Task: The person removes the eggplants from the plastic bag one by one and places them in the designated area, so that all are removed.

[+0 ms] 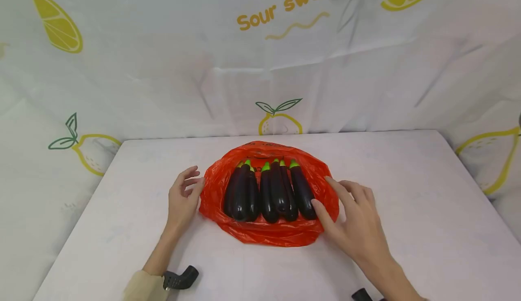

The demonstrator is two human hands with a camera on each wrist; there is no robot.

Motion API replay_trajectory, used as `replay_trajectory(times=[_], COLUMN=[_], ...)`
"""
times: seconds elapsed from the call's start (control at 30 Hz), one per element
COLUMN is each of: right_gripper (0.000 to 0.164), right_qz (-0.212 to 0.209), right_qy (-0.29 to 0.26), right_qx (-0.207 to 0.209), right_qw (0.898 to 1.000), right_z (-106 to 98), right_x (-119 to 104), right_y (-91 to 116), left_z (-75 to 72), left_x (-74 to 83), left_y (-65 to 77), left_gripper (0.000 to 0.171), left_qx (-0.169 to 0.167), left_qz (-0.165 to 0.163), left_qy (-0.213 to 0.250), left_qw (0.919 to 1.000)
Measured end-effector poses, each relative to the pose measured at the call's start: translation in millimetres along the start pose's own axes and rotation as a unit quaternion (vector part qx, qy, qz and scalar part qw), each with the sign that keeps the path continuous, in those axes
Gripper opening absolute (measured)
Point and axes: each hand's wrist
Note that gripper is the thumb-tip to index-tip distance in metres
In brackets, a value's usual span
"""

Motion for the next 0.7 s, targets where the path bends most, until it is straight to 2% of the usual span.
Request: replay_trajectory(times=[0.13,0.3,0.5,0.7], right_gripper=[0.058,0.055,0.054,0.055], right_qz=[0.001,0.011,0.024,0.035], right_qy=[-0.038,-0.073,-0.108,-0.114], right_qx=[0.007,0.001,-0.003,-0.028], right_qw=[0.999,0.997,0.994,0.993], right_z=[3.7,8.5,13.8,20.2], right_x=[-6.2,-12.3,-17.7,-25.2], right_y=[-3.9,-7.1,-11.4,-15.5], left_z=[4.1,9.5,15.8,16.1], left_x=[-11.4,-20.4,-24.1,-27.7], left_y=[-4.3,-6.3,-9.1,-10.1], left_gripper=[0.039,0.028,0.017,0.012], left_qx=[0.027,0.044,0.056,0.049], left_qz=[0.014,0.028,0.040,0.046], left_qy=[0.050,0.075,0.071,0.040], left_qw=[0.9983,0.9958,0.9951,0.9970])
Point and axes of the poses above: each hand's wrist, its own y-axis away from the middle knuckle, its own z-axis out of the palm, x = y × z, and after that the axes turned 3 degrees about -x, right-handed
